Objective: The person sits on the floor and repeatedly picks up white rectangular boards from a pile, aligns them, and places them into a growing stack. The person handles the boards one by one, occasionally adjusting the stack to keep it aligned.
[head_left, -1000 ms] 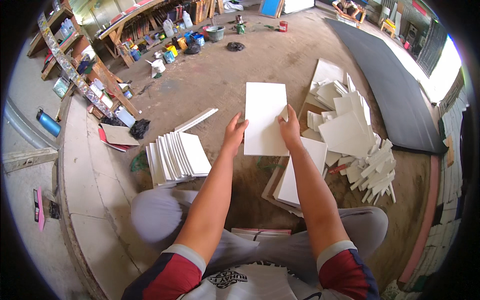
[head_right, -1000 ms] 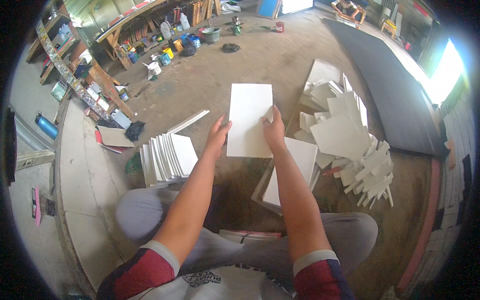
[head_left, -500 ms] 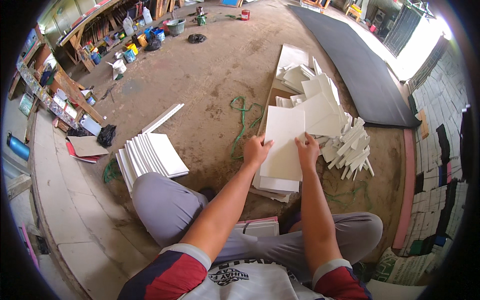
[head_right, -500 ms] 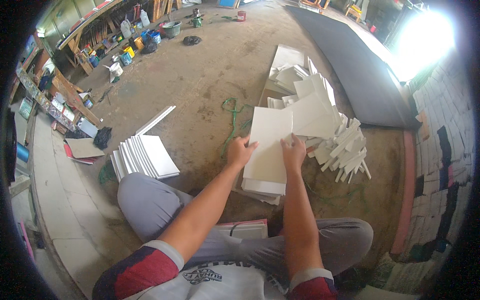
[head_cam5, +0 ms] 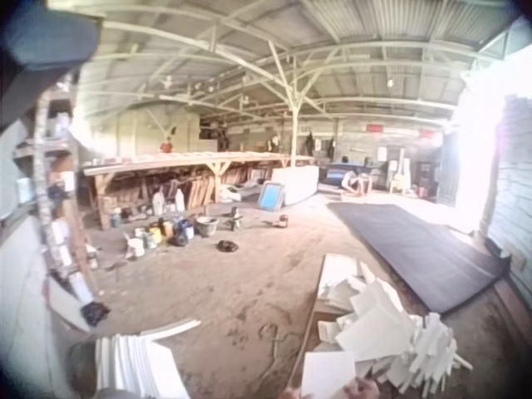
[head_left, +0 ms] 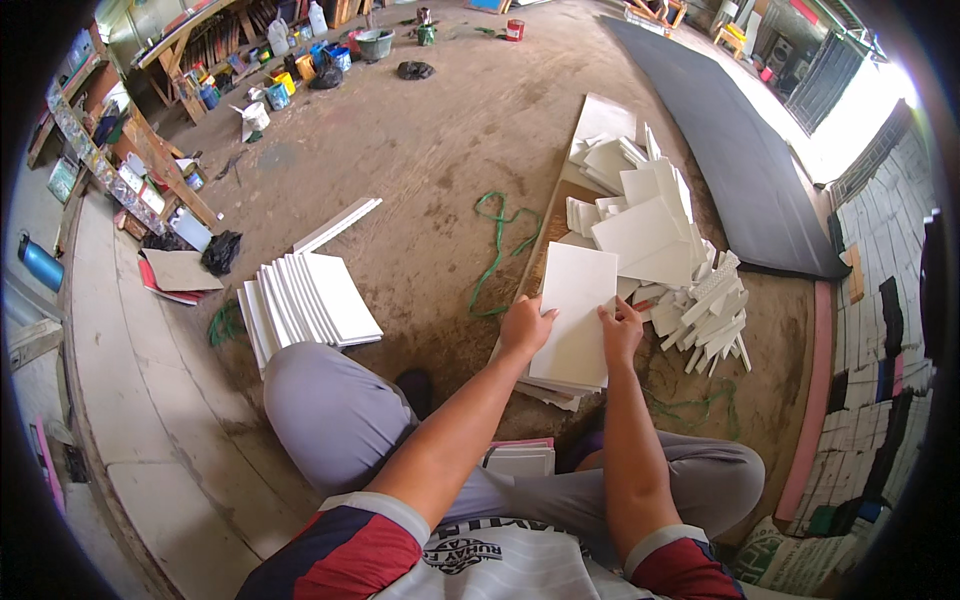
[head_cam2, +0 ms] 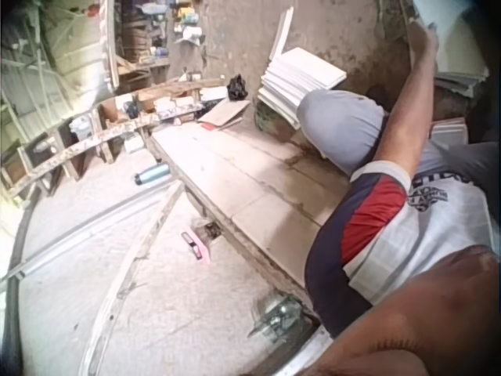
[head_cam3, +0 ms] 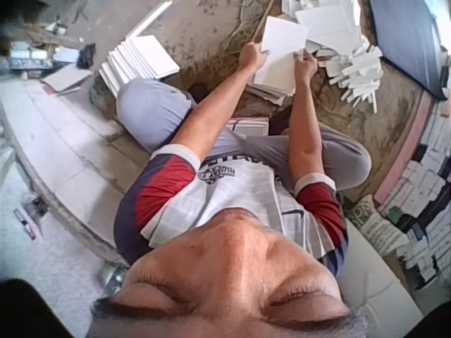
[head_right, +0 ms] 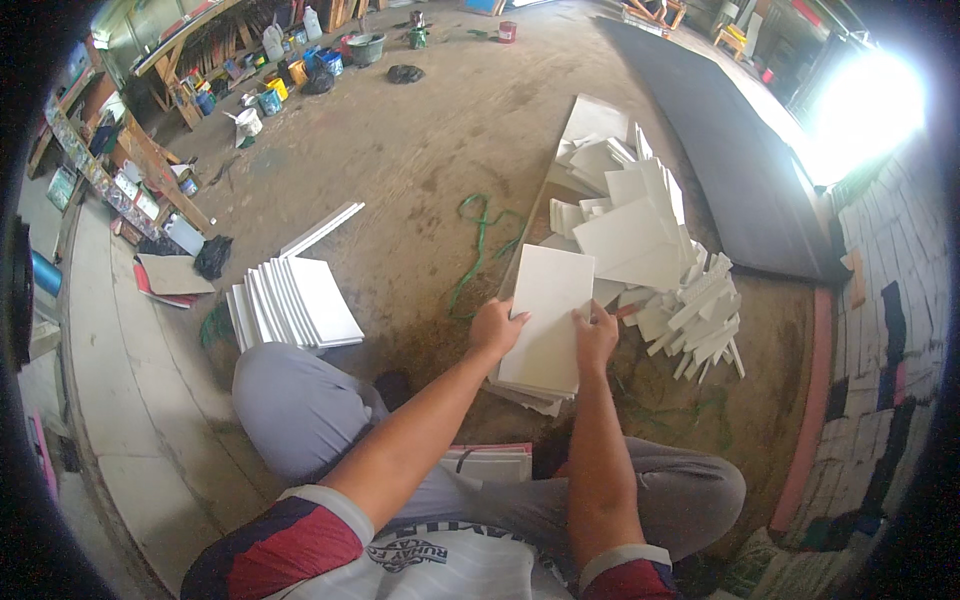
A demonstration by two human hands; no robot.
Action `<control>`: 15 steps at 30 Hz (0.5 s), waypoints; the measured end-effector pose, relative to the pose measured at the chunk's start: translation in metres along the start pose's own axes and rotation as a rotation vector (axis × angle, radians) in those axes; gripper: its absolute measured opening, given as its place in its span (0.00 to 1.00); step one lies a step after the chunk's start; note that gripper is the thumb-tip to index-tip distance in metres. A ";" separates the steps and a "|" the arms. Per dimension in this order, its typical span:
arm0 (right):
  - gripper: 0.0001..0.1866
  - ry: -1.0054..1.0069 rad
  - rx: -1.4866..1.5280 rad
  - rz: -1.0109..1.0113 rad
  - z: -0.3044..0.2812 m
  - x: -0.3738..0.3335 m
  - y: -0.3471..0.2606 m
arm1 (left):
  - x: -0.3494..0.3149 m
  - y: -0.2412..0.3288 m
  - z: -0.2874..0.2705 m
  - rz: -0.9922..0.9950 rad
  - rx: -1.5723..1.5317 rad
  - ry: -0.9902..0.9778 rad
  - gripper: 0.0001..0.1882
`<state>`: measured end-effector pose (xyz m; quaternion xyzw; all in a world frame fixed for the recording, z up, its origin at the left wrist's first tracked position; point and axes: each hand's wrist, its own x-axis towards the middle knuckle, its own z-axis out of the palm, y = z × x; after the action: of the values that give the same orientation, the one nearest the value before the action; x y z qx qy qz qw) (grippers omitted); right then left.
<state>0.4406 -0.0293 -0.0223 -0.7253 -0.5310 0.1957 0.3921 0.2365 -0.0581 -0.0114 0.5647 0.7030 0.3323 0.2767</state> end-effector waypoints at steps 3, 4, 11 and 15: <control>0.29 0.006 -0.025 -0.019 0.000 -0.002 0.009 | -0.007 0.006 -0.009 -0.019 0.028 -0.049 0.21; 0.29 0.005 -0.038 -0.021 0.000 -0.004 0.008 | -0.009 0.007 -0.010 -0.015 0.027 -0.045 0.22; 0.29 -0.045 -0.098 0.016 -0.014 -0.013 -0.011 | -0.014 0.008 -0.008 -0.066 0.042 -0.062 0.27; 0.28 -0.006 -0.255 -0.020 -0.018 -0.015 -0.034 | -0.014 0.009 -0.013 -0.079 0.031 -0.039 0.25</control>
<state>0.4268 -0.0459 0.0136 -0.7634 -0.5600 0.1248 0.2968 0.2350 -0.0727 0.0042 0.5469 0.7243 0.2992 0.2946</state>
